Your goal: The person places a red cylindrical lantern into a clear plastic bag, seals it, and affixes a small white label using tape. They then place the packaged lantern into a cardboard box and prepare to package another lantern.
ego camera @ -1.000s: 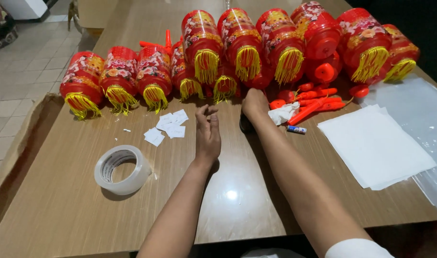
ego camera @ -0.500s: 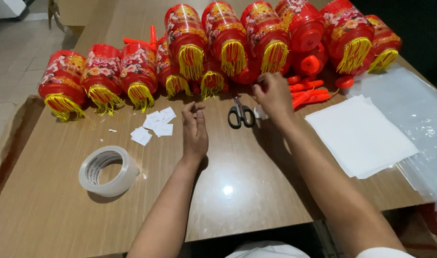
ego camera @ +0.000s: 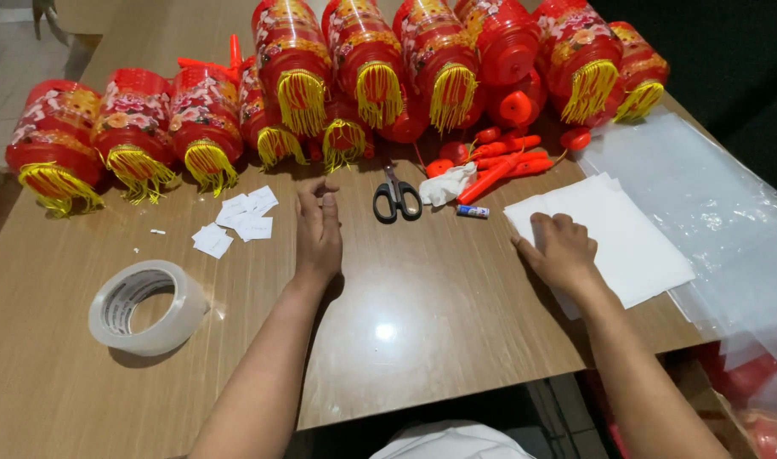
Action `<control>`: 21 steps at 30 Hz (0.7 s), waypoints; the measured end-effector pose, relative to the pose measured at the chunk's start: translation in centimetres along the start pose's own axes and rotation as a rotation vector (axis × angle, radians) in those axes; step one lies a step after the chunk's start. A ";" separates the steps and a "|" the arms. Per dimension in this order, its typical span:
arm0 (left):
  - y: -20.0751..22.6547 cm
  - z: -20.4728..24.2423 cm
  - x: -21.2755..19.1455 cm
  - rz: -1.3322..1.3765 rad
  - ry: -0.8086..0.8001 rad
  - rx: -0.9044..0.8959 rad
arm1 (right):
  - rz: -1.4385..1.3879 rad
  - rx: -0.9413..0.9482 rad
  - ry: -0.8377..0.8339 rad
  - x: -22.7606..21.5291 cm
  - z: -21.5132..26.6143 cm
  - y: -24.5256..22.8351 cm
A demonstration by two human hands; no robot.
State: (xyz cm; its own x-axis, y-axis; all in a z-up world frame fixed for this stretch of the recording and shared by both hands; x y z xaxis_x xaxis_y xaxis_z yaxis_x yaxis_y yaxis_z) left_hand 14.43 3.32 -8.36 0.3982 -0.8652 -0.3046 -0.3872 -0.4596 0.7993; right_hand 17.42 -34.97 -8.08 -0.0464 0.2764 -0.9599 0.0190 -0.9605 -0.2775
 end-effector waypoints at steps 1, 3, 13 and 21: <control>0.4 0.1 0.0 0.001 -0.003 0.003 | -0.001 0.004 0.002 -0.1 0.8 -0.5; 1.0 0.4 -0.1 0.005 -0.031 -0.030 | -0.037 -0.002 -0.047 0.0 2.6 -1.4; 0.9 0.3 -0.1 0.006 -0.046 -0.088 | -0.162 0.091 0.137 -3.3 -0.6 5.5; 0.7 0.2 0.1 0.010 -0.024 -0.030 | -0.169 0.099 -0.048 -1.7 -1.8 2.3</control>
State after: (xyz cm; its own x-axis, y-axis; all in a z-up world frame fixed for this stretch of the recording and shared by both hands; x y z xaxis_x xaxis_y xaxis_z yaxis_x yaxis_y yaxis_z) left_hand 14.03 2.89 -7.89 0.3742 -0.8743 -0.3091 -0.3656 -0.4454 0.8173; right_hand 19.34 -37.60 -7.15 -0.0883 0.4344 -0.8964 -0.0916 -0.8996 -0.4269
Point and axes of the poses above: each hand's wrist, its own z-axis away from the middle knuckle, its own x-axis out of the palm, y = z × x, the point moved 4 cm from there along -z, towards the middle knuckle, and after that the axes turned 1 degree about -z, right-handed, at the moved point
